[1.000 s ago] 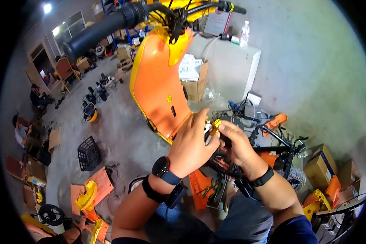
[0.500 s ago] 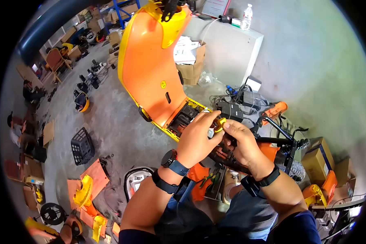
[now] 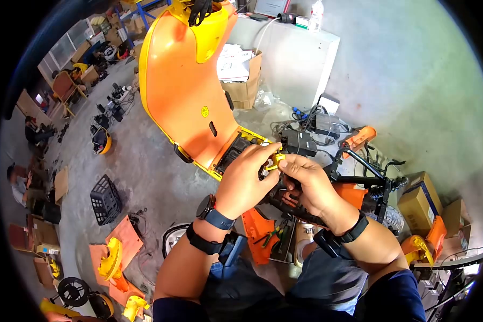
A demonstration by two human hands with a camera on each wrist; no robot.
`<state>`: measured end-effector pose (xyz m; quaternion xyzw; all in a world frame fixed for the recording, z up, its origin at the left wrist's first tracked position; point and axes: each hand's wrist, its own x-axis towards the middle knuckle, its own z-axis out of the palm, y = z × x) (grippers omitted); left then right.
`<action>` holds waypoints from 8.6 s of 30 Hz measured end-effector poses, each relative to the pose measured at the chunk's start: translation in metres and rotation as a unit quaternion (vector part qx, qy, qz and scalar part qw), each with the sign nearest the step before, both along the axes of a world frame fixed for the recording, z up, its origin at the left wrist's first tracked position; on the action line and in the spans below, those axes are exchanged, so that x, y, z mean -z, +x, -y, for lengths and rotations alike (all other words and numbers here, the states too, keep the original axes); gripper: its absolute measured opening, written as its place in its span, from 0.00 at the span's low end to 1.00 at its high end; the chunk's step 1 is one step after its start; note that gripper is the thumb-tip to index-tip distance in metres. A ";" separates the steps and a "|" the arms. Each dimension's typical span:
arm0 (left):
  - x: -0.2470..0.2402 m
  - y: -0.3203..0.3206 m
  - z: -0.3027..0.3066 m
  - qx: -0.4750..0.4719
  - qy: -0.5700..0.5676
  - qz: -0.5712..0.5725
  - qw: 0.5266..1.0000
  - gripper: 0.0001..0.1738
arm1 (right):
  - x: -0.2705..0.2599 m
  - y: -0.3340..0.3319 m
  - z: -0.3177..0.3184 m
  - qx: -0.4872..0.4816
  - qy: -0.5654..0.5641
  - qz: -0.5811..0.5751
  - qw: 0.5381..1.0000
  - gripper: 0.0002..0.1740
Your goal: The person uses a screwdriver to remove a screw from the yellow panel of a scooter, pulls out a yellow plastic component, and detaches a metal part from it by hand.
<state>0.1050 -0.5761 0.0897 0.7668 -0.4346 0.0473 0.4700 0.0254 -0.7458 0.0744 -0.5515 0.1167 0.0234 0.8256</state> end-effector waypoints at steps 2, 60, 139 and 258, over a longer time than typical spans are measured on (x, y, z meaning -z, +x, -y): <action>0.000 0.001 0.000 0.008 -0.013 0.032 0.999 0.29 | -0.002 -0.002 0.001 -0.006 -0.015 0.001 1.000 0.17; -0.008 -0.007 -0.027 0.074 -0.046 -0.141 0.986 0.20 | -0.022 -0.007 0.020 -0.045 -0.010 -0.015 0.999 0.12; 0.018 0.004 0.009 0.193 -0.421 -0.611 0.642 0.19 | -0.029 -0.017 -0.022 0.159 -0.508 0.451 0.716 0.21; 0.041 0.032 -0.045 -0.106 -0.293 -0.432 0.846 0.33 | 0.026 0.056 -0.063 0.081 -0.299 0.204 0.929 0.07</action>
